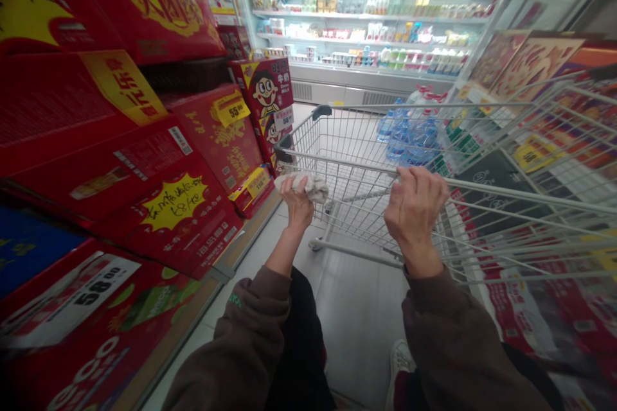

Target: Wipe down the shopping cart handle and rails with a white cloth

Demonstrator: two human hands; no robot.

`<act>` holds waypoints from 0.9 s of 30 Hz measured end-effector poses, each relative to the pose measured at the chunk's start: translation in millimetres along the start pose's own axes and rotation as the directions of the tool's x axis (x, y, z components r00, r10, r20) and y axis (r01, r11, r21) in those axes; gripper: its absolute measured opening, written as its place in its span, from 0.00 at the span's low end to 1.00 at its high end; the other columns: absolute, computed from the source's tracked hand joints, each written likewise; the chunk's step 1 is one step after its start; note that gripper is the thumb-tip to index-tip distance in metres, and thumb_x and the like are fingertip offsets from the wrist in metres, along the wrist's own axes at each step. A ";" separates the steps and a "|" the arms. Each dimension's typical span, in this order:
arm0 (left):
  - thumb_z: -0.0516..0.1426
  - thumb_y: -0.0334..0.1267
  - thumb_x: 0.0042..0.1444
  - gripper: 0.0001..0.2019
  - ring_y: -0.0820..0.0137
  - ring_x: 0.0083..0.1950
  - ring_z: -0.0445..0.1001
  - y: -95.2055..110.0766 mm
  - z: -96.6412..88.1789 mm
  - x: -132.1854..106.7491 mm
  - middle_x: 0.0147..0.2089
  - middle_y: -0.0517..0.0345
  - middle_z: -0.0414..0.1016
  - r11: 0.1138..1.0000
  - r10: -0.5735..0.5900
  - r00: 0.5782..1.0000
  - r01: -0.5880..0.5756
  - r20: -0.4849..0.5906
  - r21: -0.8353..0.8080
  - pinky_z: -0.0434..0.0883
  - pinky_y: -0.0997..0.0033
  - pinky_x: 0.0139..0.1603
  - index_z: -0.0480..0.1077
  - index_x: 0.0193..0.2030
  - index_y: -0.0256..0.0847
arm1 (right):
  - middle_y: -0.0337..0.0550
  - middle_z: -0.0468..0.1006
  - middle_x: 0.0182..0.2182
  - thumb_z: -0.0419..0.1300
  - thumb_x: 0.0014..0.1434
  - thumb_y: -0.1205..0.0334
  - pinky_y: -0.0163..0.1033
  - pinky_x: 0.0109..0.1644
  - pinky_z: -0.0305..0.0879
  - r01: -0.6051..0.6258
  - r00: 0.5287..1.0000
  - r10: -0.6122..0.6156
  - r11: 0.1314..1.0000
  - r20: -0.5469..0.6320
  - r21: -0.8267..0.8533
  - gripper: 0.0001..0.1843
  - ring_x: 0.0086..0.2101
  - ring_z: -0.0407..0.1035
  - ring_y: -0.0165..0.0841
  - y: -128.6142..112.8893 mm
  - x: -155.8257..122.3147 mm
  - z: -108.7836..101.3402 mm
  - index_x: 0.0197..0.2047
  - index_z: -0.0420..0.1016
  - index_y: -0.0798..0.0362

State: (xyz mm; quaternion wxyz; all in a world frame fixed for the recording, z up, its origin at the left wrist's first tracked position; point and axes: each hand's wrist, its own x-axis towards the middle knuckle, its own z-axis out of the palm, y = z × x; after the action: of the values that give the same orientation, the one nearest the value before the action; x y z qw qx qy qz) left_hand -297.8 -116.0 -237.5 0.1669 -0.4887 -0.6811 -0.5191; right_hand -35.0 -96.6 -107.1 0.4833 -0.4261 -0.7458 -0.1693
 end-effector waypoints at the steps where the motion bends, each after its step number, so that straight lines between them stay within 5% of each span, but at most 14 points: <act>1: 0.53 0.23 0.59 0.23 0.53 0.73 0.60 -0.8 -3.5 1.9 0.64 0.39 0.65 1.000 0.005 0.999 -0.005 -0.052 0.008 0.59 0.37 0.74 0.71 0.59 0.44 | 0.57 0.77 0.56 0.43 0.73 0.55 0.62 0.66 0.53 -0.014 1.000 0.014 1.000 0.005 0.006 0.25 0.57 0.66 0.49 -7.2 4.8 0.7 0.59 0.76 0.54; 5: 0.53 0.27 0.63 0.19 0.55 0.74 0.58 6.3 -16.2 31.4 0.64 0.40 0.64 0.995 -0.035 0.921 0.069 -0.388 0.073 0.58 0.38 0.75 0.72 0.58 0.47 | 0.51 0.75 0.61 0.44 0.75 0.55 0.59 0.72 0.45 0.144 0.978 -0.150 0.988 0.146 0.047 0.24 0.61 0.65 0.44 -45.7 24.4 16.8 0.61 0.75 0.52; 7: 0.53 0.29 0.65 0.19 0.55 0.77 0.55 10.5 -16.8 44.6 0.67 0.40 0.63 0.994 -0.037 0.902 0.077 -0.430 0.077 0.58 0.38 0.76 0.72 0.59 0.47 | 0.49 0.77 0.60 0.44 0.75 0.53 0.56 0.73 0.44 0.223 0.941 -0.234 0.972 0.243 0.072 0.24 0.60 0.65 0.42 -61.9 28.7 30.1 0.63 0.74 0.51; 12: 0.50 0.22 0.61 0.25 0.56 0.79 0.51 -5.3 -10.0 30.1 0.68 0.48 0.66 0.999 0.031 0.987 -0.027 -0.160 0.022 0.62 0.39 0.75 0.76 0.57 0.50 | 0.48 0.78 0.57 0.45 0.75 0.51 0.52 0.69 0.47 0.212 0.933 -0.227 0.974 0.281 0.081 0.26 0.56 0.65 0.42 -71.2 24.1 52.1 0.66 0.72 0.50; 15: 0.50 0.20 0.57 0.27 0.55 0.77 0.56 -22.0 -16.5 17.8 0.66 0.48 0.69 0.998 0.053 0.998 -0.054 -0.025 -0.038 0.62 0.40 0.75 0.78 0.55 0.49 | 0.47 0.79 0.54 0.45 0.75 0.51 0.51 0.68 0.47 0.206 0.939 -0.224 0.974 0.260 0.094 0.26 0.54 0.66 0.41 -66.9 22.6 54.4 0.65 0.72 0.50; 19: 0.52 0.22 0.60 0.26 0.56 0.76 0.59 -19.9 -27.9 32.1 0.71 0.45 0.65 0.999 -0.003 0.996 -0.002 -0.093 -0.049 0.60 0.42 0.76 0.76 0.60 0.49 | 0.47 0.79 0.49 0.45 0.74 0.48 0.51 0.66 0.47 0.203 0.946 -0.217 0.976 0.240 0.083 0.27 0.51 0.66 0.42 -64.7 24.4 56.9 0.64 0.72 0.52; 23: 0.53 0.23 0.61 0.25 0.56 0.78 0.54 -11.8 -18.7 40.1 0.70 0.43 0.64 0.999 -0.034 0.977 0.038 -0.211 0.016 0.60 0.42 0.76 0.75 0.60 0.48 | 0.44 0.79 0.43 0.45 0.74 0.48 0.50 0.62 0.46 0.207 0.953 -0.225 0.973 0.205 0.105 0.25 0.49 0.66 0.41 -63.2 25.5 60.9 0.57 0.76 0.51; 27: 0.53 0.23 0.60 0.22 0.56 0.74 0.60 -35.8 -12.4 20.7 0.65 0.47 0.66 0.998 0.056 0.991 -0.055 -0.119 0.010 0.64 0.41 0.73 0.77 0.55 0.48 | 0.43 0.79 0.41 0.47 0.72 0.44 0.50 0.61 0.45 0.210 0.957 -0.230 0.970 0.179 0.126 0.24 0.48 0.66 0.41 -61.0 25.9 61.7 0.53 0.76 0.51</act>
State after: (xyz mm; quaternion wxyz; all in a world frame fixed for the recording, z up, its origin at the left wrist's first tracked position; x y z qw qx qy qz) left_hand -340.9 -116.0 -236.6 0.2232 -0.4750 -0.6579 -0.5401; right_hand -123.7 -78.8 -104.3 0.4091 -0.3287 -0.8396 -0.1406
